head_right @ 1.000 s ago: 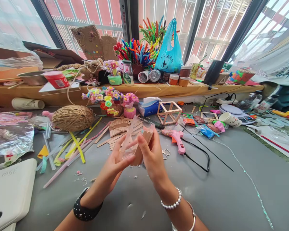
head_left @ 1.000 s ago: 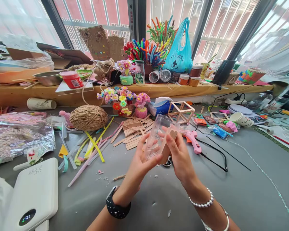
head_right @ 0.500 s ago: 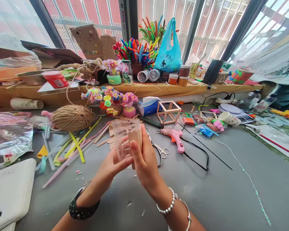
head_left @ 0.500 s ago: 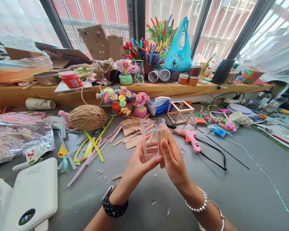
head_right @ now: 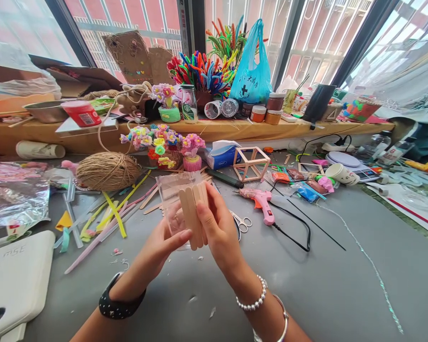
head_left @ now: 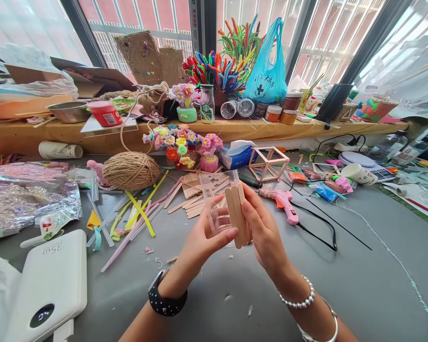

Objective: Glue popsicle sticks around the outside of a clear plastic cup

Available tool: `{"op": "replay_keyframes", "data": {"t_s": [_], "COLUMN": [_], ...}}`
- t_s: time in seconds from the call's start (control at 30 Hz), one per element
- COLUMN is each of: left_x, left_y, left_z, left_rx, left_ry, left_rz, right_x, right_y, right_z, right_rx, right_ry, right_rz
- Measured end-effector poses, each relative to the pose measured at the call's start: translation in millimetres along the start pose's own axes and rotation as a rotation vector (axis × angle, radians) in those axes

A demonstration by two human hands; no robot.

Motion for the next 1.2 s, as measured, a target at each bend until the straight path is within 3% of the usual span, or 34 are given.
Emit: {"op": "replay_keyframes", "data": {"t_s": [0.23, 0.5, 0.67, 0.87, 1.0, 1.2], "left_x": [-2, -8, -11, -12, -11, -7], "left_y": [-1, 5, 8, 6, 3, 5], "left_z": [-1, -3, -4, -6, -6, -3], "left_rx": [-0.019, -0.137, -0.133, -0.072, -0.037, -0.026], "left_ry": [0.02, -0.128, -0.067, 0.119, 0.217, 0.252], "left_rz": [-0.036, -0.013, -0.121, -0.143, -0.056, 0.057], "right_x": [0, 0, -3, -3, -2, -1], "right_y": [0, -5, -5, 1, 4, -2], "right_z": [-2, -2, -4, -5, -3, 2], "right_rx": [0.015, 0.001, 0.034, 0.026, -0.096, -0.33], "right_ry": [0.005, 0.017, 0.02, -0.008, 0.033, 0.105], "right_rz": [-0.036, 0.012, 0.099, 0.289, 0.489, 0.661]}}
Point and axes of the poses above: each hand's wrist, its own z-axis away from the middle knuckle, its own x-axis out of the palm, y = z × x, the point moved 2 cm from there along -z, towards the middle knuckle, and after that the axes turned 6 degrees about z, right-handed, at the moved point
